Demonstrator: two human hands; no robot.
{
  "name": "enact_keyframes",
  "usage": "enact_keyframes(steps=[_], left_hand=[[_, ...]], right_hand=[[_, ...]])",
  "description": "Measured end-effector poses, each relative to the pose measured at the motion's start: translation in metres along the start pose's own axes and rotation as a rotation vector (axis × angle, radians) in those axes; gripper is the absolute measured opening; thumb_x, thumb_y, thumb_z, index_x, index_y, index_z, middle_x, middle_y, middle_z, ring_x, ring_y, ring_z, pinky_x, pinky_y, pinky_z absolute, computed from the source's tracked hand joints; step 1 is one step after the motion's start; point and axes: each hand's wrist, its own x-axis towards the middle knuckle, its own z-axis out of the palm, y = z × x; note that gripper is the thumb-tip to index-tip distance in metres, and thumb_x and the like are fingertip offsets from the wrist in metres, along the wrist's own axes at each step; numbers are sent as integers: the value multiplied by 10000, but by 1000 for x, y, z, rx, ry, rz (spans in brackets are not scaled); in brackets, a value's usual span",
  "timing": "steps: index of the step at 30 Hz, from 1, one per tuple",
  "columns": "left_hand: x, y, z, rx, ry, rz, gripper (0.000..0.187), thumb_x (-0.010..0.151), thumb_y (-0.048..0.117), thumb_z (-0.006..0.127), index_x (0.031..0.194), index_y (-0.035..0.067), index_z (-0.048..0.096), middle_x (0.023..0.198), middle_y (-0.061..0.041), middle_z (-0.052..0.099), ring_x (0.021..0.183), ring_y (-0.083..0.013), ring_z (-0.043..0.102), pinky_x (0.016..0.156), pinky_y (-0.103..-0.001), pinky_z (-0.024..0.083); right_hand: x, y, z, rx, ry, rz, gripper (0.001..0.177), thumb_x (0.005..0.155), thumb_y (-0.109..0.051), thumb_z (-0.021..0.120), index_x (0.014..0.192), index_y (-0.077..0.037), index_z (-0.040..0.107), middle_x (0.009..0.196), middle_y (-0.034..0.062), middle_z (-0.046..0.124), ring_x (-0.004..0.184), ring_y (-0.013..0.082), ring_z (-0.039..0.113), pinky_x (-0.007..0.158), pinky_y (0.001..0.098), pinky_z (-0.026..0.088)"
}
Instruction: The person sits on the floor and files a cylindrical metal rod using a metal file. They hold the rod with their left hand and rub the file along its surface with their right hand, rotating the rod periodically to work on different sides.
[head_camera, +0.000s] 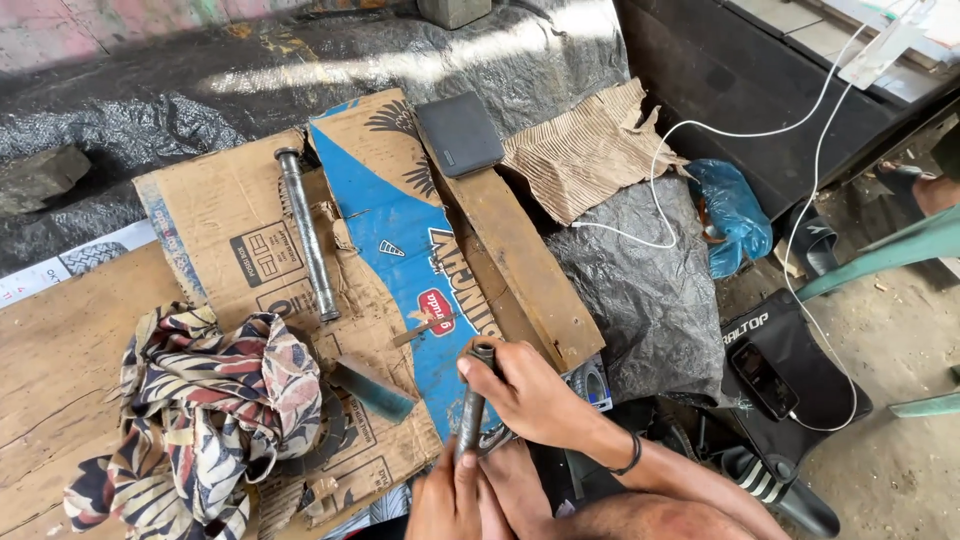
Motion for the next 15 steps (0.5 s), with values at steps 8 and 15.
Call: enact_keyframes(steps=[8,15], left_hand=[[28,-35,10,682,175,377,317,955,554,446,1085,273,519,717,-146,696,678,-461,662,573,-546,456],[-46,47,-1,1091,620,1652,357,1000,44,429,708,29,635,708,-123,546,524,-211,417,509,-325,406]], right_hand=[[0,-5,0,-78,81,45,395,1092,-332,433,781,-107,524,642,-10,444,477,105,332,446,309,296],[-8,-4,-11,34,-195,-299,424,1091,-429,364,992,-80,582,700,-2,566,475,125,416,435,283,343]])
